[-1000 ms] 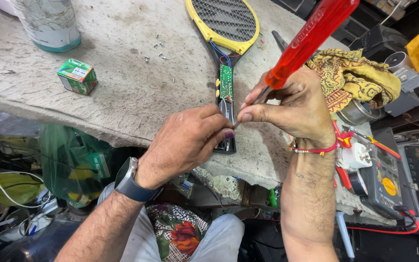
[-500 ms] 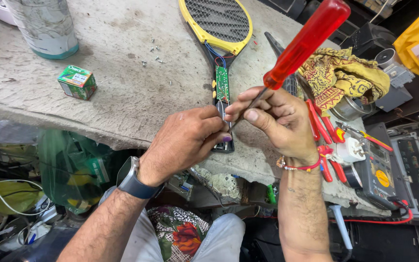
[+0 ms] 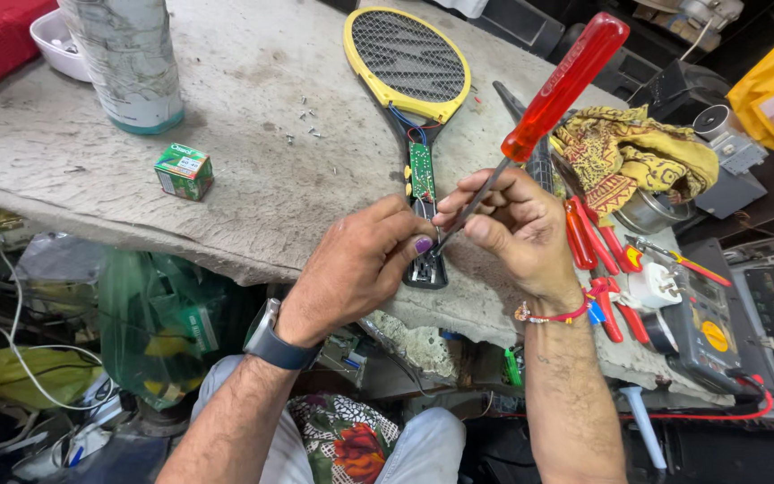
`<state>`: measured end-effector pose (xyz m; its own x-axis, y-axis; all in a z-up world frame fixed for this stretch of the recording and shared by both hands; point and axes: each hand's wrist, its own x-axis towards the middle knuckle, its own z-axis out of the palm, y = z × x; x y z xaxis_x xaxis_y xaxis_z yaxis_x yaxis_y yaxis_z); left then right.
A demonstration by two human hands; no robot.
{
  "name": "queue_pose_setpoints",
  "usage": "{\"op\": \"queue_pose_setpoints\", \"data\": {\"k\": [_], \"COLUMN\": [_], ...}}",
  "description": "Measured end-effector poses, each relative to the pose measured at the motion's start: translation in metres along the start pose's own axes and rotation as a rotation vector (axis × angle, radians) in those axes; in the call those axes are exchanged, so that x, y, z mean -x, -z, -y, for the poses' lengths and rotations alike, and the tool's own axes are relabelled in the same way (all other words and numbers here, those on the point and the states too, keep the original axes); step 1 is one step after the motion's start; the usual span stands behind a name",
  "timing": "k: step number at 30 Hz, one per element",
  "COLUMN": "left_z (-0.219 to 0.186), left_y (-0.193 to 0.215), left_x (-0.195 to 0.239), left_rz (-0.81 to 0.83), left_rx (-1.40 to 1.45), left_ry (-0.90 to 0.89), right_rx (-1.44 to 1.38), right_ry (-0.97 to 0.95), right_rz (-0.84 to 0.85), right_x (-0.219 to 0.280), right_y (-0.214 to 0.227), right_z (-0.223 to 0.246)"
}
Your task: The person disassembles an electric fly swatter by removing screws from the handle and head with a screwdriver. They open the handle to expose the internal circuit board and battery, then remove a small plastic component from the battery compartment.
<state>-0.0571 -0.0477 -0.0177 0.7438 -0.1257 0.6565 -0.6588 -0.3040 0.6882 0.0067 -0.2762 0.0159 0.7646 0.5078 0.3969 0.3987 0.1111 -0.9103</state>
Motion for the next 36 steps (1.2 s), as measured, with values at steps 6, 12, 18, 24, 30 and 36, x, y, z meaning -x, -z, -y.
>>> {"op": "queue_pose_setpoints", "data": {"k": [6,12,18,24,30,36], "left_z": [-0.001,-0.001,-0.001,0.003,0.007,0.004], "left_y": [0.001,0.002,0.004,0.003,0.004,0.004], "left_x": [-0.001,-0.003,-0.005,-0.005,-0.003,-0.003], "left_rz": [-0.014,-0.017,0.008,0.012,0.016,0.048], "left_rx": [0.049,0.076,0.078,0.110,0.125,0.116], "left_ry": [0.010,0.009,0.024,0.033,0.013,0.032], "right_rx": [0.102,0.051,0.059,0.086,0.033,-0.010], "right_ry": [0.054,0.069,0.002,0.090,0.148,0.212], "right_rz": [-0.010,0.008,-0.055,-0.073,-0.157,-0.241], "right_x": [0.004,0.004,0.001,0.001,0.001,0.003], "right_y": [0.004,0.003,-0.002,0.000,0.006,0.009], "right_z": [-0.001,0.000,0.006,0.003,0.005,0.013]}}
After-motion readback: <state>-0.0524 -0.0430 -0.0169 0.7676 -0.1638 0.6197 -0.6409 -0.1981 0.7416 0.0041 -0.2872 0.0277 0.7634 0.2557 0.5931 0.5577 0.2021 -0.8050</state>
